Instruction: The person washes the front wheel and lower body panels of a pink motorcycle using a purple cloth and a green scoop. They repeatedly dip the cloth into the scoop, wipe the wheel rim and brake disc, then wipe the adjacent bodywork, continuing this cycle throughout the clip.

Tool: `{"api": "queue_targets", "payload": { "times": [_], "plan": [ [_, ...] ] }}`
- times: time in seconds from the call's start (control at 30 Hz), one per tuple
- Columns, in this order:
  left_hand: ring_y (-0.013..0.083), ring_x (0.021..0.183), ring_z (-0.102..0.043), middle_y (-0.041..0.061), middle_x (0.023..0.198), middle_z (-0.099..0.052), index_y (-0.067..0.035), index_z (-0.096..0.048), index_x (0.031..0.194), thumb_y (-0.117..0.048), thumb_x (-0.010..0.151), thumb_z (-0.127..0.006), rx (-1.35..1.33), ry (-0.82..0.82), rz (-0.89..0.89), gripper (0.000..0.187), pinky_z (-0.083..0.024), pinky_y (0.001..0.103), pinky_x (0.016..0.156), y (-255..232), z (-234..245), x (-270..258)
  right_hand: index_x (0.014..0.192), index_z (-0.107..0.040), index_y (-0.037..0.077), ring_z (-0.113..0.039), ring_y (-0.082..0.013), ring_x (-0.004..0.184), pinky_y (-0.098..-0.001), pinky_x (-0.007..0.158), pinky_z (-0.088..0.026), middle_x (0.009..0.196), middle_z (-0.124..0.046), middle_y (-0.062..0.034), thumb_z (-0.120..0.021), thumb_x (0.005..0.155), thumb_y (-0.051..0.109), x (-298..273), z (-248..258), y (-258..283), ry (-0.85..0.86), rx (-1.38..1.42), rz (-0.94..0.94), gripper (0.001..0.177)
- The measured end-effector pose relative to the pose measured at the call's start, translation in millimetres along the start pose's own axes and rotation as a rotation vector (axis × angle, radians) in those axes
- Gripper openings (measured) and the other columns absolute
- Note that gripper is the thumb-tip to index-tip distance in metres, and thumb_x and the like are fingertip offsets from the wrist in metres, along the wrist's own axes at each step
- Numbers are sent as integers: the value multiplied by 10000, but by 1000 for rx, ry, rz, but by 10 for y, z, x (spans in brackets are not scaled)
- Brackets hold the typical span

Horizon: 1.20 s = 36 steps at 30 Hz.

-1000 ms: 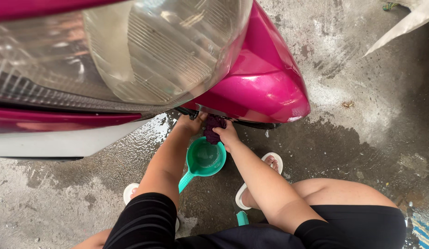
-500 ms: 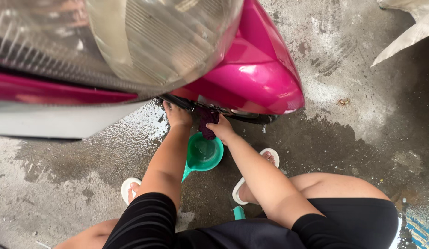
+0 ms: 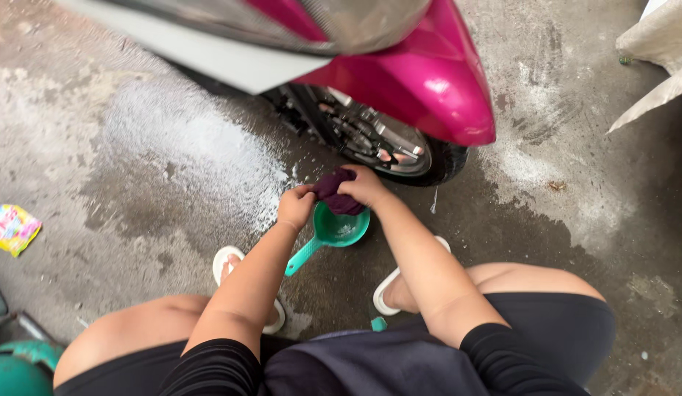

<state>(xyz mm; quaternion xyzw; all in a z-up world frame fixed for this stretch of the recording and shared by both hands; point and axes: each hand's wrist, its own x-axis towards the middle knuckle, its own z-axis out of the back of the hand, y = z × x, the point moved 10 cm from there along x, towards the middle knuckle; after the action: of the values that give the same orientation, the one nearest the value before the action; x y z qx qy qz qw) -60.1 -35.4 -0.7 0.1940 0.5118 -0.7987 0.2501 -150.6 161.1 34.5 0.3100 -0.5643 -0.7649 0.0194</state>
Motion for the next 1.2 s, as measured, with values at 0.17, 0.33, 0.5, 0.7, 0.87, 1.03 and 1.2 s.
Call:
{"api": "queue_targets", "payload": {
  "times": [0.17,0.33,0.5,0.7,0.87,1.03,1.2],
  "plan": [
    [330,1194,-651,196,1302,-683,-90,-578,1399,-262,834,-700,290,339,-186,603,-496,397,1038,194,-550,-388,1073,-727,42,-722,-266,897,-369,817,-565,980,-762,-127,-737,701,222,-297,-29,-11,72,-309,-58,413],
    [333,1296,-558,170,1408,-567,-132,-490,1458,-420,808,-809,665,236,16,779,-471,417,1057,219,-178,-914,1060,-768,88,-671,-343,1075,-418,946,-540,1081,-737,-142,-748,778,378,-646,-417,-128,142,-1014,-124,405],
    [322,1295,-571,160,1383,-592,-89,-503,1434,-501,772,-907,706,454,110,878,-470,412,1067,554,-131,-987,1194,-717,46,-576,-314,1289,-438,1005,-526,1336,-656,-116,-742,875,437,-513,-879,-606,126,-1283,-118,505],
    [330,1187,-657,127,1253,-708,-166,-672,1223,-203,883,-654,612,388,34,343,-528,431,1001,697,-212,-824,1651,-255,114,-603,-339,1270,-395,1038,-518,1401,-620,-178,-795,755,379,-339,-848,-1079,256,-1185,-260,1079],
    [317,1196,-639,98,1283,-667,-158,-668,1168,-82,859,-596,664,199,-166,327,-525,444,977,391,-58,-674,1367,-612,82,-642,-302,1243,-395,1028,-525,1386,-655,-150,-809,686,549,-515,-636,-1127,234,-1153,-606,848],
    [332,1270,-581,127,1347,-612,-174,-600,1327,-135,849,-631,714,320,-92,481,-459,460,1040,174,-71,-730,1126,-773,134,-659,-320,1117,-393,978,-538,1260,-659,-173,-842,631,418,-341,-625,-1554,284,-1025,-325,575],
    [379,1359,-469,200,1490,-499,-157,-549,1434,-330,798,-740,331,72,-513,687,-396,447,1111,-328,-122,-608,1148,-729,126,-665,-192,1067,-383,980,-502,1128,-730,-22,-729,626,136,-327,-361,-1274,403,-39,-362,523]
  ]
}}
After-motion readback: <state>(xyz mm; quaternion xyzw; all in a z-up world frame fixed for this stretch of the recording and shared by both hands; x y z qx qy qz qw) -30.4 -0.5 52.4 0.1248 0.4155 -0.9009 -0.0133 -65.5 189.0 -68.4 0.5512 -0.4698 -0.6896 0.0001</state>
